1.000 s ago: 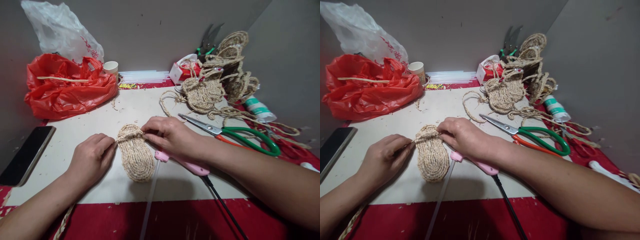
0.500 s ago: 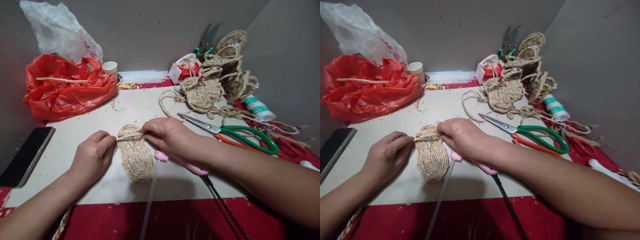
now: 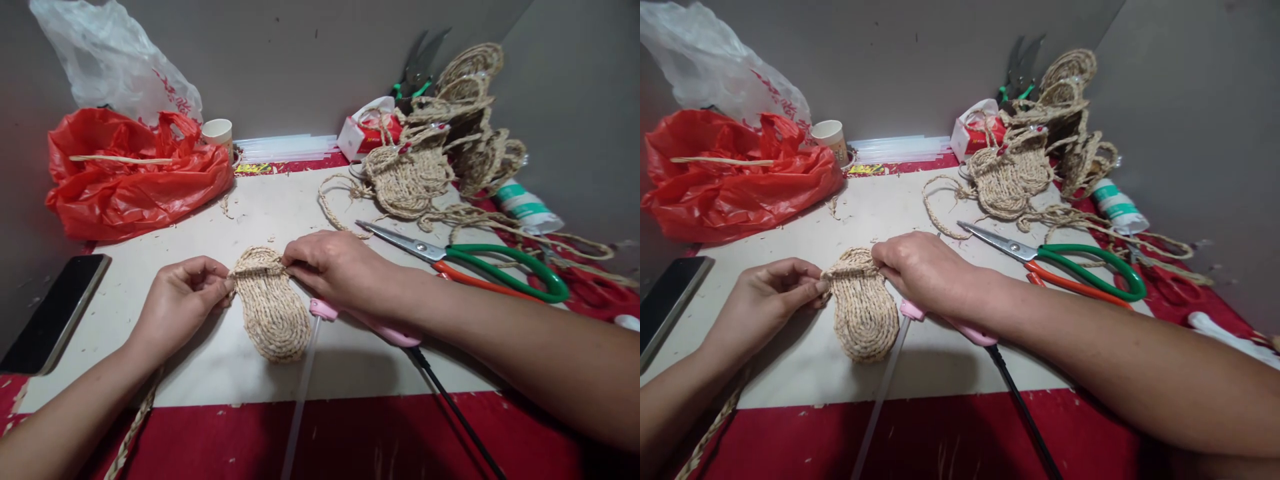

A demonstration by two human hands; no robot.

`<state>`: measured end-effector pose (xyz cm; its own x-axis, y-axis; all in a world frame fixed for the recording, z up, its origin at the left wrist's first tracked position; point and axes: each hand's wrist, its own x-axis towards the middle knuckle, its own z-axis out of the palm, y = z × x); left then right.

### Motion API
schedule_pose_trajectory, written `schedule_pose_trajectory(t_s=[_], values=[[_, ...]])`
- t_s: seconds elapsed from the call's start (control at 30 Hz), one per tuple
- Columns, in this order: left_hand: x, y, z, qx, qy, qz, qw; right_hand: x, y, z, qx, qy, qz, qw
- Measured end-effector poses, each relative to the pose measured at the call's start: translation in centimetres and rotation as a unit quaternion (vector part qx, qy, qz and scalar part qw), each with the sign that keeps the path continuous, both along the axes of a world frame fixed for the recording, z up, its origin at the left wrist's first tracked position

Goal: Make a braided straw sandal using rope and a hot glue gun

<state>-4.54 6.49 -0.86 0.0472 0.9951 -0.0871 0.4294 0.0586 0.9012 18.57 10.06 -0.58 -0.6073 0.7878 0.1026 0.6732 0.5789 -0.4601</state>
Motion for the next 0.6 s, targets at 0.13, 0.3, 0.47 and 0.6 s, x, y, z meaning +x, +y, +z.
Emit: schedule_pose_trajectory(t_s=[0.13,0.3,0.47,0.6], values=[[0.24,0.07,-0.01,-0.033,-0.039,-0.003,0.999,-0.04,0.07,0.01,0.005,-0.012,-0.003,1.0],[0.4,0.32,-0.32,-0.018,-0.011,-0.014,1.0,-0.07,0.11,-0.1,0.018,-0.015,0.004,1.0],[0.35,0.68,-0.38,-0.035,-0.026,-0.023,0.999,-0.11,0.04,-0.2,0.017,-0.021,-0.004,1.0],[0.36,0.46,-0.54,-0.005,-0.017,-0.031,0.999,-0.07,0.05,-0.36,0.025,-0.022,0.004,0.999]])
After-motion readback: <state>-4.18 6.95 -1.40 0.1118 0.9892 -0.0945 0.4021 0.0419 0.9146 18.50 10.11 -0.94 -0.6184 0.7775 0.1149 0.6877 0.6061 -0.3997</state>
